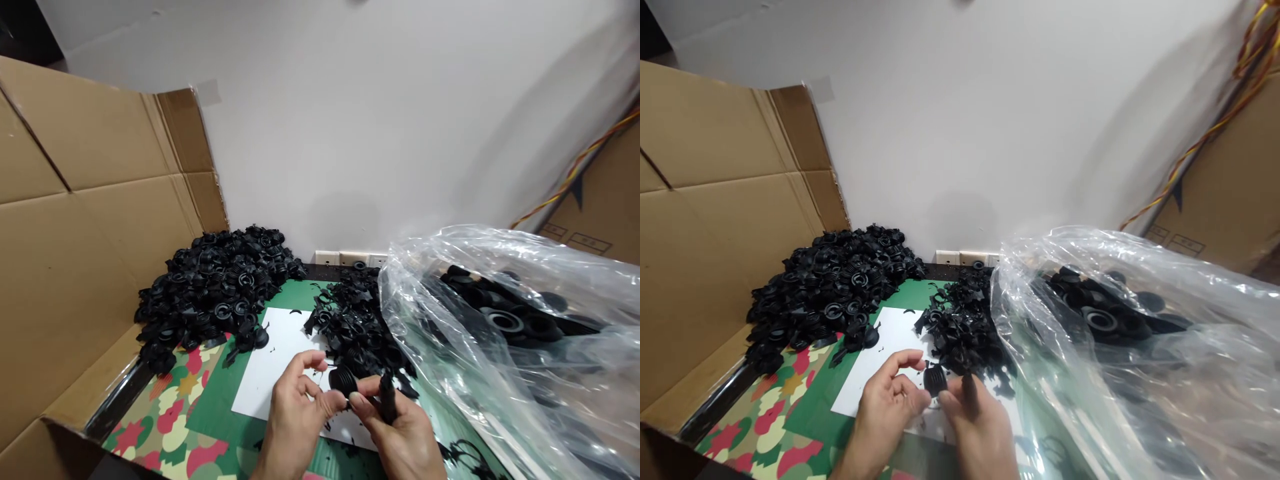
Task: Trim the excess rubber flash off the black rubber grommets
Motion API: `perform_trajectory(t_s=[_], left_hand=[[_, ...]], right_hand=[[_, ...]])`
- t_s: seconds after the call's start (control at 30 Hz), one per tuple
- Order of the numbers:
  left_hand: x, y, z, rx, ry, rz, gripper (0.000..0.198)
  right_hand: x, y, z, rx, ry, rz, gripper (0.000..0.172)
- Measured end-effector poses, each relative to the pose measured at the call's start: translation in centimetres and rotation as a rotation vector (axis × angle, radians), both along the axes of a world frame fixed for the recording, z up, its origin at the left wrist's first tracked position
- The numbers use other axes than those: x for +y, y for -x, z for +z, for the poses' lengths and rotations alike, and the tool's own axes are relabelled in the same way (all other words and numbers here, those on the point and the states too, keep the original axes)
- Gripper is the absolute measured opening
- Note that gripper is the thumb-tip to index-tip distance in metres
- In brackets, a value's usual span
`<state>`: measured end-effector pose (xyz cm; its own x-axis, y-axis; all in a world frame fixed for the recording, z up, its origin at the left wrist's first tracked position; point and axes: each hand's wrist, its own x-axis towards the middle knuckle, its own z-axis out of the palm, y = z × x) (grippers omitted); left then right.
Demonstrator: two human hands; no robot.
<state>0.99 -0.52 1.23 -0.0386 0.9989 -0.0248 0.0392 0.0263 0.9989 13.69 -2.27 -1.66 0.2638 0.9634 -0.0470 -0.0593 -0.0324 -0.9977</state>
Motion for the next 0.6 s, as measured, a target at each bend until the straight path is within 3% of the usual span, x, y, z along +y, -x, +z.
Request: perform_trajectory(t_s=[0.13,0.3,0.47,0.6], left_hand=[[-0.16,0.1,0.36,0.105,-0.137,-0.108,0.038],[-0.46,-0.1,0.41,0.1,-0.114,-0.161,0.036],[-0.52,-0.56,-0.11,-0.119,0.057,-0.071,0.027],[-0.12,-0.8,-0.52,-0.22,0.109,0.026,0.022]], right_hand=[[-0.01,-0.14,0.36,0.07,-0.068,0.115,0.032],[-0.12,-0.43,0.83,0.059,-0.068,0.246,0.039],[-0.6,-0.03,0.47,0.047,0.022,0.067,0.046],[-0.55,0.4,-0.14,0.213,0.098,0.071,0.048]])
